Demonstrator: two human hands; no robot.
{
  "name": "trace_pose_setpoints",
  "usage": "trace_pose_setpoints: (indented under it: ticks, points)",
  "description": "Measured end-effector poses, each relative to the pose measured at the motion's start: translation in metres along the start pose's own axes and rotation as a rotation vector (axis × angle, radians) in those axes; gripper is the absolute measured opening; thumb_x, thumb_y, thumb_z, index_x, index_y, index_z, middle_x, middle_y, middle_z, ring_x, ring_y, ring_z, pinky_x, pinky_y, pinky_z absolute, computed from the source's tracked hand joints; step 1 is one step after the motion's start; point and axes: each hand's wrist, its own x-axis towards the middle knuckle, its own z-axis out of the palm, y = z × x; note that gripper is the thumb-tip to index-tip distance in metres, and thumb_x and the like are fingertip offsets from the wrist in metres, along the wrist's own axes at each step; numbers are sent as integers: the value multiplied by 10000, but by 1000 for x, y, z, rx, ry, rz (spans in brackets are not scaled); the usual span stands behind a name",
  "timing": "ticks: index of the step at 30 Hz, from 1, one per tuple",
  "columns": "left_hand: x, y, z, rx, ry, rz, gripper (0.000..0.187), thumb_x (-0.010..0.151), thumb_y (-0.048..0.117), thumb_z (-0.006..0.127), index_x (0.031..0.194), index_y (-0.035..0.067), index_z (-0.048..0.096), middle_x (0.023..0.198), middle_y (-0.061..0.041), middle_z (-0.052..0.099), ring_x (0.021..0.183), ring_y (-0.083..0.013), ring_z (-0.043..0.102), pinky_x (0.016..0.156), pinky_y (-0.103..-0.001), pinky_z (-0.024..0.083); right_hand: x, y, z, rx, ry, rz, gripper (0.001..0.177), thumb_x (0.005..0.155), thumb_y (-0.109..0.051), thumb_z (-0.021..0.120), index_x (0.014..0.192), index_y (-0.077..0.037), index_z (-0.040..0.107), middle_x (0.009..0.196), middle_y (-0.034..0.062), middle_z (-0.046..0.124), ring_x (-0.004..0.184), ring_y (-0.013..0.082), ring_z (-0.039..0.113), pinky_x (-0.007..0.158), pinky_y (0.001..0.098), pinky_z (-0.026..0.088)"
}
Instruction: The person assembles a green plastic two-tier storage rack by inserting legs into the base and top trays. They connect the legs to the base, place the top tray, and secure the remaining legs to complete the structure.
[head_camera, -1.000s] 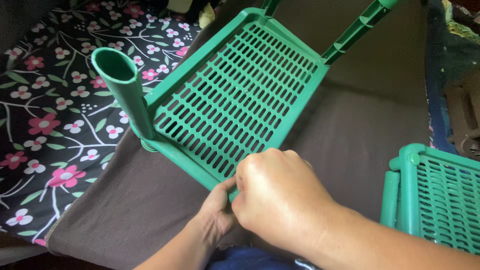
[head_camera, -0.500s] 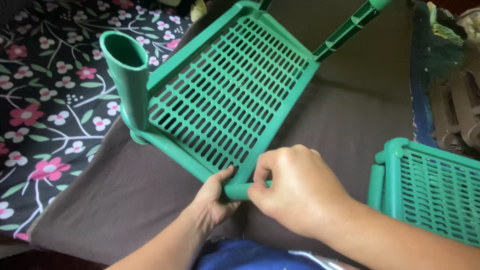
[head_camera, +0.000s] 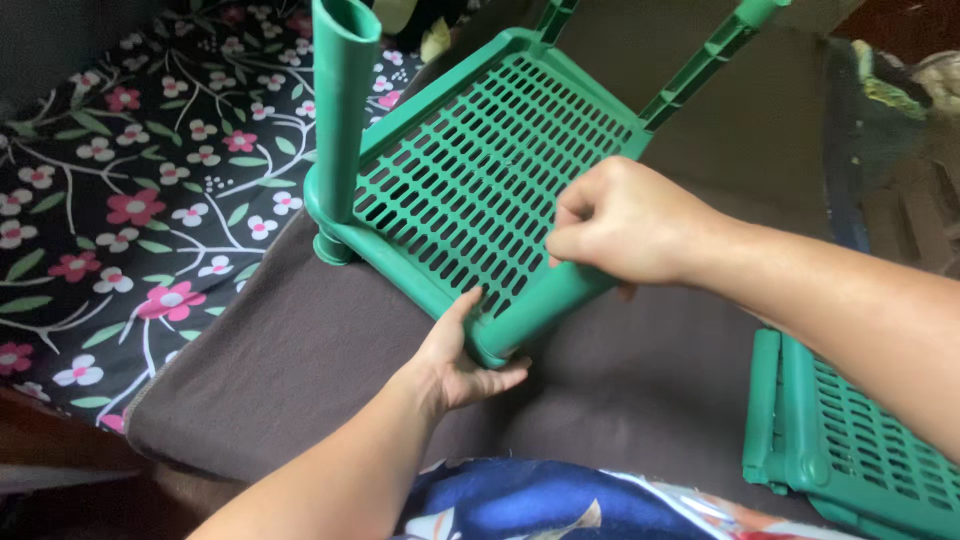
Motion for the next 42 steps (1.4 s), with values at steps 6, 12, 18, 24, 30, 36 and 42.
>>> trace_pose_setpoints:
  ticks: [6,12,18,24,30,36,42]
  points:
    - [-20,2,0,271,114,-90,950,898,772,560,1506,62,395,1427,-204,490,1329,-501,539,1068,-590,432,-18,-8,0,46,74,1,278,825,-285,681,794,-25,775,705,121,701,479,224,663,406,383,572]
    - [-98,51,-24,896,447,368,820,711,508,714,1424,110,639,1301,-154,636,1197,-418,640,1023,-587,472,-49,22,-4,68,382,-512,343,879,-380,719,1024,-78,793,881,49,769,821,152,734,688,281,532]
    - [-201,121,-7,1198,636,1226,1175,527,262,927,1506,129,292,1458,-185,366,1310,-288,441,1087,-476,478,-79,41,36,665,236,155,989,754,-439,813,1575,-164,334,1268,190,631,776,303,720,474,420,519]
    - [-222,182,84,1278,230,896,565,754,140,777,1275,103,562,1258,-66,625,1230,-237,561,998,-543,408,-69,15,51,1032,122,156,636,840,-381,705,1365,-63,538,1300,126,655,867,265,767,701,432,658]
    - [-230,157,136,1455,-109,925,316,803,39,762,1099,29,652,1034,-65,716,975,-187,676,904,-388,537,-98,55,29,1159,313,203,431,858,-221,705,1194,39,633,1145,214,715,879,393,769,777,501,649]
    - [-232,52,177,1456,-189,995,345,847,72,704,1179,100,612,966,-22,705,904,-169,676,798,-379,575,-141,169,-29,1212,485,349,214,924,-97,653,1114,1,638,1264,277,722,993,541,728,870,616,580]
    - [-221,-64,182,1595,-620,1345,436,873,60,695,1279,85,541,1106,-133,663,1062,-292,675,930,-403,541,-132,277,-76,1195,457,244,177,1006,-189,633,1112,-50,606,1367,266,677,1034,544,681,914,641,573]
